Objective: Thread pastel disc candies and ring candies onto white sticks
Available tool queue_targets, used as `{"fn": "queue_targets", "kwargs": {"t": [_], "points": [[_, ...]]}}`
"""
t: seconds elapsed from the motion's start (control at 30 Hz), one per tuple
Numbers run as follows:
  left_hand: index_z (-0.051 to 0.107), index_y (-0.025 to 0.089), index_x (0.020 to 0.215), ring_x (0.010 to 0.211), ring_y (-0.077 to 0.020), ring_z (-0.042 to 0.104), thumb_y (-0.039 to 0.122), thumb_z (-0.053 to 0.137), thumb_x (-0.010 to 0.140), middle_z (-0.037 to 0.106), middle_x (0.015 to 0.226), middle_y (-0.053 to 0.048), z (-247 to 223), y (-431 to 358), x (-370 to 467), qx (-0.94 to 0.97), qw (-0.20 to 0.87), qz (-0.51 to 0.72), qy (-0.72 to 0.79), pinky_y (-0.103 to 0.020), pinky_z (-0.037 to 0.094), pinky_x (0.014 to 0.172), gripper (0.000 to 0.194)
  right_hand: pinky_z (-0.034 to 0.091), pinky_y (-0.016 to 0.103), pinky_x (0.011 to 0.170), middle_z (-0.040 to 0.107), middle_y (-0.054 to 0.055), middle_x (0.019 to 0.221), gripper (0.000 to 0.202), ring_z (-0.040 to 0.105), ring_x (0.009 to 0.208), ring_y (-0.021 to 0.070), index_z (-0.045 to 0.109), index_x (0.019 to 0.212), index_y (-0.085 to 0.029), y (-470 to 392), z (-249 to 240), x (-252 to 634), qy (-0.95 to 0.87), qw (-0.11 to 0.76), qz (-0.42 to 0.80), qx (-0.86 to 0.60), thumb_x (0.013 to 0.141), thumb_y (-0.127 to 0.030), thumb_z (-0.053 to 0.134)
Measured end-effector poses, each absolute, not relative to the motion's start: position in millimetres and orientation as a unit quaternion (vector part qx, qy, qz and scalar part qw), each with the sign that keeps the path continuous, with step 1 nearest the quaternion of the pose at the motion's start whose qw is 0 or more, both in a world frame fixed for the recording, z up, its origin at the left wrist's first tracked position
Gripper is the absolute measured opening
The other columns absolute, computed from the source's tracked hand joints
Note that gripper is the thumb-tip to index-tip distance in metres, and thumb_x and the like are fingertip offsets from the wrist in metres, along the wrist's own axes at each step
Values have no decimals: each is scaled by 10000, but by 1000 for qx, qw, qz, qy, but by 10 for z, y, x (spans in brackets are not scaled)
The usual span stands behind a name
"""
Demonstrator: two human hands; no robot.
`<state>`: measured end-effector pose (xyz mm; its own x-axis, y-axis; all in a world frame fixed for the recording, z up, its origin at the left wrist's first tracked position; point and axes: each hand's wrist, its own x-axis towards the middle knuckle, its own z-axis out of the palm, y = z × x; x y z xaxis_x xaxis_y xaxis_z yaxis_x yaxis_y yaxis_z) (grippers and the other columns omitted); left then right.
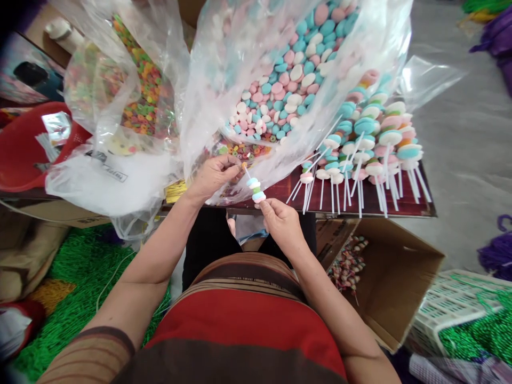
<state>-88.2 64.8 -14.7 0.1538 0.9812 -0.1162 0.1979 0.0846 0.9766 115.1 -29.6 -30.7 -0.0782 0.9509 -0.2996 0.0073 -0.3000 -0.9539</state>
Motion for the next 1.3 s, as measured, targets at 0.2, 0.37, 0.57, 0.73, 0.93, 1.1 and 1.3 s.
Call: {"fn": "queue_targets", "kwargs": {"t": [0.2, 0.37, 0.57, 0.73, 0.93, 1.1, 1.3], "points": [[601, 210, 890, 705, -98, 664, 249, 701, 800, 729, 807, 20, -178, 527, -773, 501, 560, 437, 494, -234, 499, 710, 141, 197, 243, 430, 379, -85, 443, 531, 292, 410, 82, 730, 814, -185, -348, -328, 1206, -424, 386, 617, -539, 834, -715, 725], [650, 199, 931, 713, -100, 663, 217, 707, 790, 725, 782, 24, -159, 453, -732, 506, 594, 429, 456, -253, 510, 758, 152, 173, 246, 440, 400, -76, 451, 512, 303, 426, 82, 758, 845, -176, -396, -285, 1357, -438, 363, 615, -546, 845, -687, 739], [626, 192, 849, 596, -89, 591, 392, 877, 728, 639, 662, 45, -159, 447, -768, 439, 698, 384, 415, -244, 479, 657, 343, 149, 257, 444, 401, -73, 458, 483, 293, 438, 84, 778, 877, -175, -425, -253, 1478, -429, 359, 633, -536, 843, -656, 763], [650, 178, 828, 545, -91, 548, 614, 876, 725, 597, 600, 31, -173, 382, -693, 438, 747, 326, 381, -233, 406, 566, 501, 153, 253, 437, 407, -75, 465, 519, 294, 448, 80, 758, 847, -184, -428, -319, 1400, -407, 383, 644, -522, 782, -696, 812], [717, 172, 912, 623, -110, 574, 581, 723, 893, 635, 676, 11, 45, 498, -731, 606, 594, 279, 450, -251, 451, 638, 410, 160, 231, 428, 419, -84, 472, 525, 278, 428, 59, 728, 847, -187, -427, -348, 1284, -346, 429, 673, -494, 771, -697, 833], [762, 189, 888, 942, -228, 683, 224, 568, 950, 752, 929, -71, -48, 1045, -996, 697, 214, 240, 640, -352, 514, 897, 207, 178, 224, 428, 436, -80, 481, 453, 296, 426, 55, 693, 804, -200, -422, -339, 1298, -321, 476, 661, -483, 795, -623, 854], [769, 173, 970, 982, -277, 689, 115, 518, 930, 735, 1049, -130, -323, 1383, -1072, 717, 165, 115, 667, -383, 504, 937, 261, 175, 219, 431, 443, -77, 485, 467, 301, 429, 50, 713, 814, -190, -429, -319, 1306, -318, 478, 655, -491, 787, -633, 856]]}}
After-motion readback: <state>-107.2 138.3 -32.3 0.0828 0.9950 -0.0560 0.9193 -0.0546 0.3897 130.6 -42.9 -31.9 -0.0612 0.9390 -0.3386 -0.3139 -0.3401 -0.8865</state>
